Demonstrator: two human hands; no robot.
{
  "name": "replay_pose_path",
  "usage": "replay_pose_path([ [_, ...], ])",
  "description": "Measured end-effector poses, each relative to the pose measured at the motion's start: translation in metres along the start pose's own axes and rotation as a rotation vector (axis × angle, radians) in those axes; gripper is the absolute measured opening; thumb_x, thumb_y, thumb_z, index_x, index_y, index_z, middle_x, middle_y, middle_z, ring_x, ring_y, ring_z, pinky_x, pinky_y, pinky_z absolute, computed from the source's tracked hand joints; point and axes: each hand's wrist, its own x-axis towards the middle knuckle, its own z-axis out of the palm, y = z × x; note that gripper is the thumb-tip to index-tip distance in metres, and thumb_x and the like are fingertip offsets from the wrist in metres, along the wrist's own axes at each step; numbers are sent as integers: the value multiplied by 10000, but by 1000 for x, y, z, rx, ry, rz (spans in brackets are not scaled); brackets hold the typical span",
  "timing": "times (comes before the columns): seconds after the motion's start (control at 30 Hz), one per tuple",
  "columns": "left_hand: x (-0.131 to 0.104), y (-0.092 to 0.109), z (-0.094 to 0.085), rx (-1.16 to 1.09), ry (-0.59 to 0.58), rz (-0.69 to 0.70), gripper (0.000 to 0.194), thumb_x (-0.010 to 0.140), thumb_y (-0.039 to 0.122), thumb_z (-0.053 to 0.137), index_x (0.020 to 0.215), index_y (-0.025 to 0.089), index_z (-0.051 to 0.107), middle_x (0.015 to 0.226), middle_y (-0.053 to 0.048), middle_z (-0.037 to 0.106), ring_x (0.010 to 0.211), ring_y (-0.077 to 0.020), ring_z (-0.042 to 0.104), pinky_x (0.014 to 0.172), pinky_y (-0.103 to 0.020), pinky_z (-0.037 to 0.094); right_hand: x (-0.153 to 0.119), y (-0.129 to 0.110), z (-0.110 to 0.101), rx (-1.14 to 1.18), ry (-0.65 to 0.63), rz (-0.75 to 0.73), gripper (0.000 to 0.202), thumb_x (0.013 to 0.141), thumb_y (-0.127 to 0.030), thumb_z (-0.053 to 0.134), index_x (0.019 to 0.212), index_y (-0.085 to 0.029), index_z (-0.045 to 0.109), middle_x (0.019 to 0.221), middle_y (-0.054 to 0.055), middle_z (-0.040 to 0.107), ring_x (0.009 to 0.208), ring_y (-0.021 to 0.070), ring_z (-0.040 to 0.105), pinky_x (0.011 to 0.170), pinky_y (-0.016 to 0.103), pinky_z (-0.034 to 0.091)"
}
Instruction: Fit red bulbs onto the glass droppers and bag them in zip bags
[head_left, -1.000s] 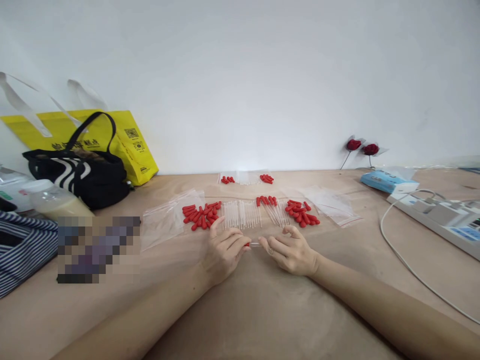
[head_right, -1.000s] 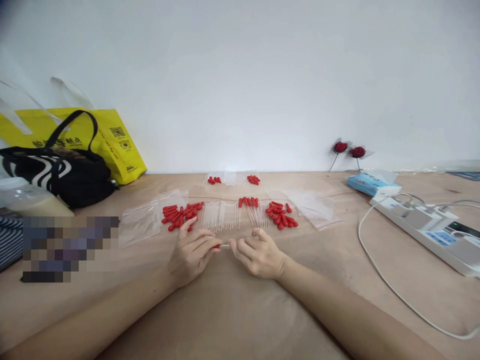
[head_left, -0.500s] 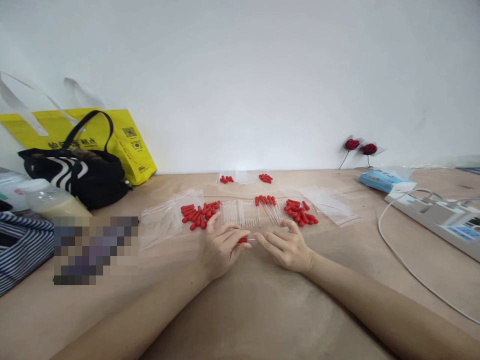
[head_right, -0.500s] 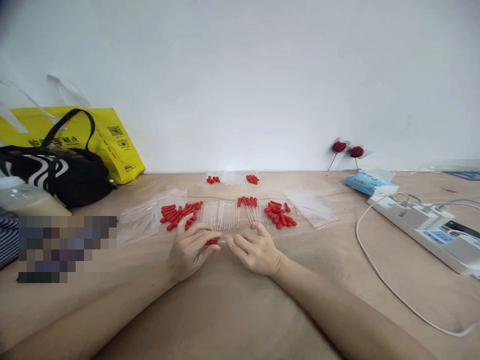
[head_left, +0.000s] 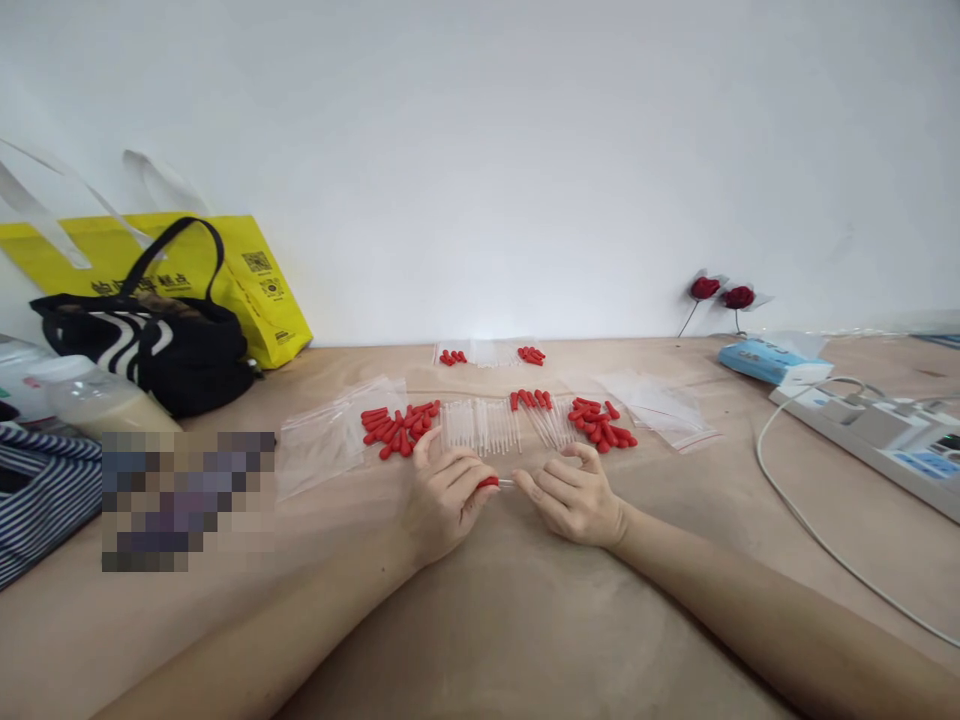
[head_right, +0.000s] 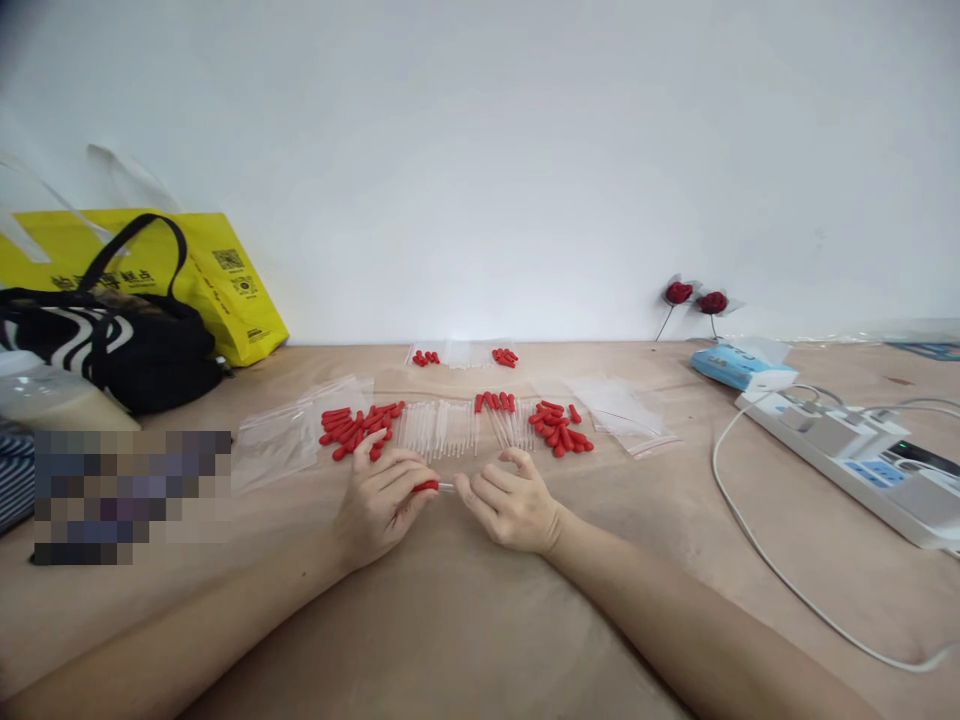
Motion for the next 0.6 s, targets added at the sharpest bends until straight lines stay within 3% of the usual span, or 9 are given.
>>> replay_pose_path([
  [0.37, -3, -2, 3, -90, -76, -41, 168, 847, 189, 405, 773, 194, 556, 705, 26, 644, 754, -132, 568, 998, -448, 130, -1, 1, 2, 3, -11, -16, 126, 814, -113, 483, 887, -142, 582, 570, -42, 557, 595, 76, 456, 802, 319, 286],
  [0.6, -1, -10, 3, 30, -47, -99, 152, 850, 262, 437, 862, 219, 582, 798, 6, 665, 806, -159, 574, 994, -454, 149, 11, -4, 0, -23, -179, 141, 125, 793, -152, 485, 840, -165, 601, 660, 4, 594, 666, 122, 459, 744, 337, 244],
])
